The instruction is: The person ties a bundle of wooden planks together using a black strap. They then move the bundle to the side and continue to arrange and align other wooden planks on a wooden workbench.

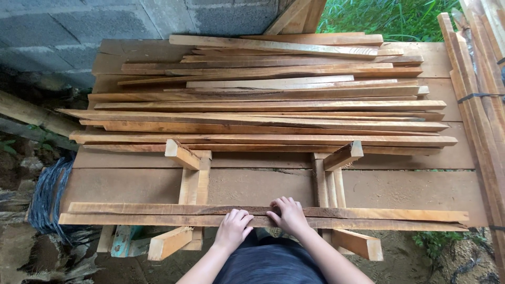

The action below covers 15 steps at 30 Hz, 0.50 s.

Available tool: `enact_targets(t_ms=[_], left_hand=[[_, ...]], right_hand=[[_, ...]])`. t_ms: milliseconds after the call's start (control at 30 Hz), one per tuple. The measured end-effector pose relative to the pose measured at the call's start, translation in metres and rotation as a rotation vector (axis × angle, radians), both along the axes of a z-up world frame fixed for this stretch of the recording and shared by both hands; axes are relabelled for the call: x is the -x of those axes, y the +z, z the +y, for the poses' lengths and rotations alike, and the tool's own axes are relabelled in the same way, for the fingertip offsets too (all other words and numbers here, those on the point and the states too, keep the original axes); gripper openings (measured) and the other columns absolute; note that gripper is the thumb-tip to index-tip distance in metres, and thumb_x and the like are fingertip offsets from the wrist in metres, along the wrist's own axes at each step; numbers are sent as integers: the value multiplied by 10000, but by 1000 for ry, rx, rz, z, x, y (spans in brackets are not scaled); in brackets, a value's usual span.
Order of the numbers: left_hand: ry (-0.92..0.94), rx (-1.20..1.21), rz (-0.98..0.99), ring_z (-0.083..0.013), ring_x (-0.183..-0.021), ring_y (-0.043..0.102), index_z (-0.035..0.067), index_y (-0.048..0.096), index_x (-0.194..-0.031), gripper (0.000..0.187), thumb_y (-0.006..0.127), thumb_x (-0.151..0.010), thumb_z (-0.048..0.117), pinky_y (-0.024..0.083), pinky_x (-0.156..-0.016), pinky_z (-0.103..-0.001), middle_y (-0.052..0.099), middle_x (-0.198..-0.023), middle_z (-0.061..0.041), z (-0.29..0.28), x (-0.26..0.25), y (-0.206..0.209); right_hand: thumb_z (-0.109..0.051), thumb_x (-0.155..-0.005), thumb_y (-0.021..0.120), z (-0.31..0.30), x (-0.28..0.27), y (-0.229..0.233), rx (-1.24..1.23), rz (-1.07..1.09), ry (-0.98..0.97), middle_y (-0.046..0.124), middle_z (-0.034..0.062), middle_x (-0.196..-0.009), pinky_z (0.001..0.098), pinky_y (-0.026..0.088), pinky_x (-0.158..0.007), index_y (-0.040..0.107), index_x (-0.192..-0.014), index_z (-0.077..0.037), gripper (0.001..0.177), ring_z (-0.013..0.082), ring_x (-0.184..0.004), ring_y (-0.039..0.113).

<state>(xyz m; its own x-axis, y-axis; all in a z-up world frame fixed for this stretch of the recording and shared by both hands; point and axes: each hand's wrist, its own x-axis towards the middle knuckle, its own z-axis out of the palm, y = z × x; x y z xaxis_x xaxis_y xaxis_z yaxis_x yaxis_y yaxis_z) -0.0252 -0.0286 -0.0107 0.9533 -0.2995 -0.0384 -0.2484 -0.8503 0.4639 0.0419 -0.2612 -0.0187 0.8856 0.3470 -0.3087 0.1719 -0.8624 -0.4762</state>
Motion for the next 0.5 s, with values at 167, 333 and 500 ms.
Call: enact_targets(t_ms=[167, 333, 500], left_hand=[[-34, -98, -31, -255, -1053, 551, 124, 640, -1178, 450, 798, -777, 254, 456, -918, -398, 597, -1193, -43, -4, 2, -9], [-96, -198, -150, -264, -1030, 527, 122, 622, -1180, 472, 777, -749, 238, 417, -871, -397, 575, -1189, -69, -5, -2, -12], [-46, -199, 64, -283, -977, 533, 105, 660, -1199, 491, 758, -874, 461, 411, -884, -412, 585, -1136, -82, -11, -7, -8]], right_hand=[[-562, -947, 606, 0, -6, 6, 106, 68, 79, 745, 43, -1068, 380, 441, -970, 708, -1121, -135, 472, 238, -1002, 682], [-543, -913, 652, 5, -20, 12, 115, 138, 47, 757, 51, -999, 380, 470, -949, 726, -1059, -126, 448, 241, -968, 694], [-643, -843, 712, 8, -38, 17, 130, 61, 14, 748, 16, -1090, 369, 414, -997, 709, -1152, -145, 586, 207, -1062, 658]])
